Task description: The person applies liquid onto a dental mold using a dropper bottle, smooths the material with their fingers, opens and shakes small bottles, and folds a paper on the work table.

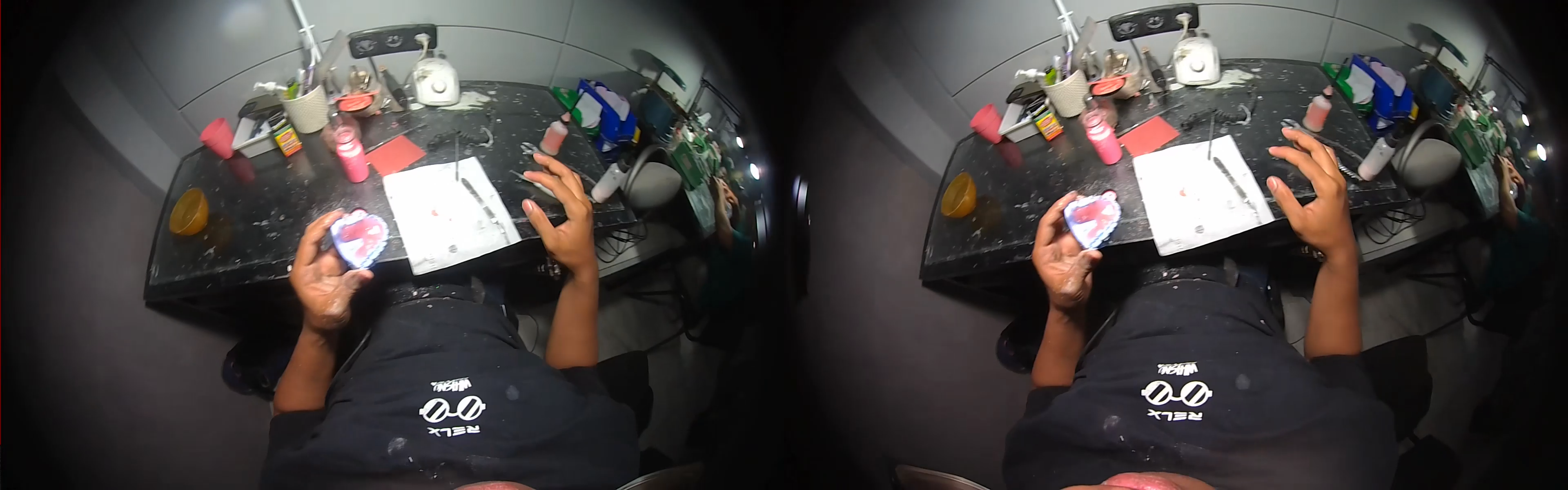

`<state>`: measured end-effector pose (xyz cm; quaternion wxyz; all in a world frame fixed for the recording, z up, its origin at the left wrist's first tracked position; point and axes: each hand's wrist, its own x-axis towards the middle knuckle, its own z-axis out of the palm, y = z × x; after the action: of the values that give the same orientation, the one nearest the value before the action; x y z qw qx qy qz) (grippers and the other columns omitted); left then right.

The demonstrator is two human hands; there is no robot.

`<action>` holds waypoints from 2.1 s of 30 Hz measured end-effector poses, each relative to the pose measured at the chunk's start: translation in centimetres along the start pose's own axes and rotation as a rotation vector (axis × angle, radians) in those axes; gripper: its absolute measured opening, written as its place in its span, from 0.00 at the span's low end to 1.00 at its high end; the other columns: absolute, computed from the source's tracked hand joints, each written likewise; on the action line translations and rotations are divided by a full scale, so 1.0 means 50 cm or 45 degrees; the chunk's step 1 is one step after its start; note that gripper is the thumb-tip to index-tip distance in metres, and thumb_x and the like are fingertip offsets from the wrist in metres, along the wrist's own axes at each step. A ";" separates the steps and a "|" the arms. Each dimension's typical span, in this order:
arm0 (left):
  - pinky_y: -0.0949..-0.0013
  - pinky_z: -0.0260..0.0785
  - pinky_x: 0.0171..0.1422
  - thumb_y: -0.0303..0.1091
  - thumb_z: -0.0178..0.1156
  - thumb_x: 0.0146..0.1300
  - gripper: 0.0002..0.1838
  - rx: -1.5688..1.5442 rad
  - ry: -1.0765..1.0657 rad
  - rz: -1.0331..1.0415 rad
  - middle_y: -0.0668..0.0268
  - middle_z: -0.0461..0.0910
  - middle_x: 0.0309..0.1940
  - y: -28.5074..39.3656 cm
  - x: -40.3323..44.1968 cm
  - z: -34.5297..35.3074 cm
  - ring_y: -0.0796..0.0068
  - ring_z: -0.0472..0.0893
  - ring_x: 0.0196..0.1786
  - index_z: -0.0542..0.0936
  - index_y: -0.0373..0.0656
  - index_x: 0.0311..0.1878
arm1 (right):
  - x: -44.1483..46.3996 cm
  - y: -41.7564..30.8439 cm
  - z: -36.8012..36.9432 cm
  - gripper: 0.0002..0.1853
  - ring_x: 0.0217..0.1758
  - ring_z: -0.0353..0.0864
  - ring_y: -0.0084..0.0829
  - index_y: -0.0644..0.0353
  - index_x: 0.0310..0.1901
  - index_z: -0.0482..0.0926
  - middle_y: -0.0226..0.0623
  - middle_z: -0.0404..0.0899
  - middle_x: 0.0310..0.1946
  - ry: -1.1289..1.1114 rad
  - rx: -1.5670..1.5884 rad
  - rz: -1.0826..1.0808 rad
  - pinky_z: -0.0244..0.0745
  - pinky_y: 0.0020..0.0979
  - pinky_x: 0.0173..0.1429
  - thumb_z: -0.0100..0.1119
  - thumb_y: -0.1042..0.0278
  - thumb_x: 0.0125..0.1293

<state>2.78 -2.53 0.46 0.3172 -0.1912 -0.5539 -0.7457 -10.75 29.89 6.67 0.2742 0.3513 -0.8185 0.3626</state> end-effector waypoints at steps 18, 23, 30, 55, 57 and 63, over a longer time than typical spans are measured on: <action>0.52 0.67 0.78 0.22 0.79 0.54 0.45 -0.055 -0.039 -0.152 0.53 0.64 0.73 -0.024 -0.008 0.031 0.57 0.72 0.73 0.65 0.26 0.73 | -0.004 0.040 0.046 0.14 0.52 0.80 0.24 0.68 0.52 0.84 0.36 0.80 0.50 -0.088 0.724 0.299 0.75 0.26 0.57 0.66 0.85 0.65; 0.54 0.67 0.78 0.20 0.79 0.53 0.45 -0.016 -0.043 -0.211 0.53 0.65 0.70 -0.019 -0.016 0.038 0.57 0.73 0.72 0.65 0.25 0.73 | 0.018 -0.068 0.067 0.16 0.46 0.84 0.31 0.65 0.49 0.87 0.43 0.83 0.44 -0.143 0.580 -0.029 0.81 0.29 0.49 0.68 0.88 0.58; 0.56 0.67 0.78 0.19 0.78 0.53 0.45 -0.032 -0.082 -0.194 0.55 0.65 0.69 -0.013 -0.015 0.042 0.56 0.73 0.72 0.65 0.25 0.73 | 0.036 -0.095 0.084 0.18 0.45 0.84 0.35 0.63 0.49 0.87 0.41 0.84 0.43 -0.213 0.477 -0.171 0.83 0.31 0.46 0.71 0.88 0.56; 0.58 0.67 0.78 0.18 0.78 0.53 0.44 -0.025 -0.033 -0.193 0.54 0.65 0.70 -0.011 -0.014 0.036 0.59 0.73 0.72 0.66 0.26 0.72 | -0.017 0.083 0.056 0.13 0.47 0.87 0.39 0.67 0.50 0.85 0.44 0.86 0.44 0.032 0.173 0.474 0.78 0.34 0.55 0.69 0.77 0.63; 0.58 0.67 0.78 0.18 0.78 0.52 0.44 -0.026 -0.034 -0.182 0.55 0.65 0.70 -0.015 -0.014 0.037 0.59 0.73 0.72 0.66 0.26 0.72 | -0.020 0.118 0.040 0.18 0.55 0.84 0.47 0.66 0.55 0.83 0.46 0.85 0.53 -0.066 -0.155 0.603 0.75 0.41 0.63 0.70 0.70 0.65; 0.58 0.66 0.79 0.17 0.79 0.51 0.44 0.043 -0.099 -0.142 0.55 0.65 0.69 -0.017 -0.015 0.040 0.61 0.72 0.72 0.67 0.26 0.71 | 0.004 0.015 0.065 0.29 0.75 0.66 0.50 0.59 0.66 0.77 0.46 0.72 0.71 -0.103 -0.342 0.050 0.56 0.49 0.79 0.69 0.58 0.66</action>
<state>2.61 -0.28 0.01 0.2566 -0.1836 -0.5882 -0.7446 -12.08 27.63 4.57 0.2784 0.3098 -0.8768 0.2405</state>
